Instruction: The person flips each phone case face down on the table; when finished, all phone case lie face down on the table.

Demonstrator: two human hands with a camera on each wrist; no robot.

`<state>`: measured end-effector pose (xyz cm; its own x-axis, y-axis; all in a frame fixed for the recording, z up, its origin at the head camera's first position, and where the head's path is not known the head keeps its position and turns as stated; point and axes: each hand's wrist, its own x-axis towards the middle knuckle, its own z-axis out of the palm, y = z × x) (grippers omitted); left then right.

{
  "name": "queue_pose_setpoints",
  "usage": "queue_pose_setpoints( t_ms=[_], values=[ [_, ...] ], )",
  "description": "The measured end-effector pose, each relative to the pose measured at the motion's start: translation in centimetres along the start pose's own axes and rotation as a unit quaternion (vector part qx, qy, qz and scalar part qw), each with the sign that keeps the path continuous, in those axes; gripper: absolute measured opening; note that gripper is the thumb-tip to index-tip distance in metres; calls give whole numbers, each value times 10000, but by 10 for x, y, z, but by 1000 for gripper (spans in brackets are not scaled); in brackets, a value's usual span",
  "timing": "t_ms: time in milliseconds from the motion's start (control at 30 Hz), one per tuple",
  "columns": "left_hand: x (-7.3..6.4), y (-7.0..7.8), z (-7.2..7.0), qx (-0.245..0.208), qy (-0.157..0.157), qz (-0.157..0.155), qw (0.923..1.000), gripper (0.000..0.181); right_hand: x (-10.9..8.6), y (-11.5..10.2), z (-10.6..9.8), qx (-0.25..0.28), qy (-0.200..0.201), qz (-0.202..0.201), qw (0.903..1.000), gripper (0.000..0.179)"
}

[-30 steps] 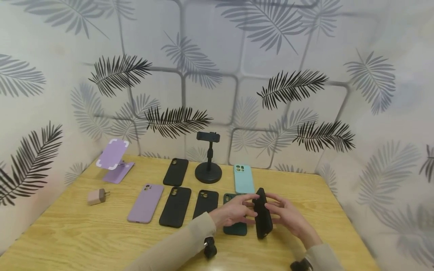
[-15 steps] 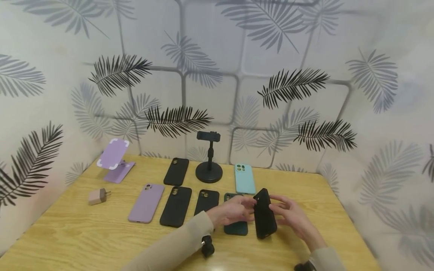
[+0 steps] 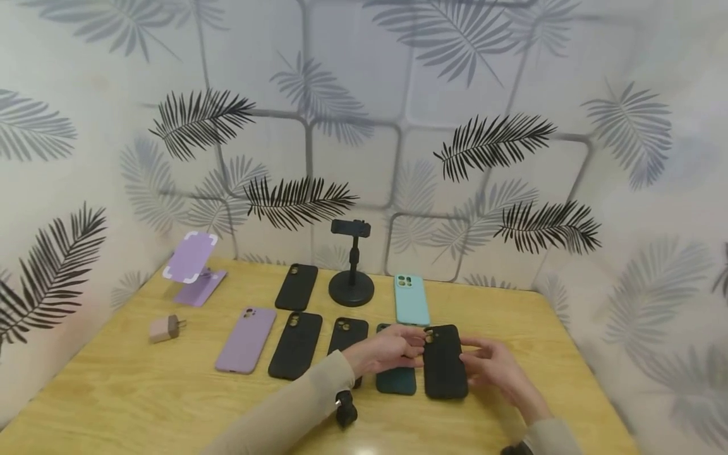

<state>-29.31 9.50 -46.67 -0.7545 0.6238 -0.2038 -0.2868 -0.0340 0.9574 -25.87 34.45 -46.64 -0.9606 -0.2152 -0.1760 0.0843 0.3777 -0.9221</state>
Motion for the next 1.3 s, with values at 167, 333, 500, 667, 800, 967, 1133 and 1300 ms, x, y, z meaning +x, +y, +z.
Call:
queue_pose_setpoints(
  t_ms=[167,333,500,667,800,967,1133,1300],
  values=[
    [-1,3,-2,12,3,-18,10000,54,2,-2,3,-432,65,42,9990,54],
    [-1,5,-2,-14,-31,-24,10000,53,4,-2,3,-576,160,158,9981,50],
    [0,7,-1,-50,18,-62,10000,53,5,-4,3,-706,172,166,9972,46],
    [2,7,0,-135,51,-77,9999,57,3,-4,3,-742,239,218,9967,43],
    [1,7,-1,-30,73,-73,9999,57,3,-3,2,-733,232,181,9969,43],
    [-3,11,-7,167,89,27,9998,53,4,-5,1,-835,458,65,9954,43],
    [-8,17,-18,246,151,105,9995,45,9,-19,9,-770,498,-105,9957,42],
    [-18,24,-31,454,65,171,9988,44,16,-33,26,-339,225,-384,9984,41]
  ],
)
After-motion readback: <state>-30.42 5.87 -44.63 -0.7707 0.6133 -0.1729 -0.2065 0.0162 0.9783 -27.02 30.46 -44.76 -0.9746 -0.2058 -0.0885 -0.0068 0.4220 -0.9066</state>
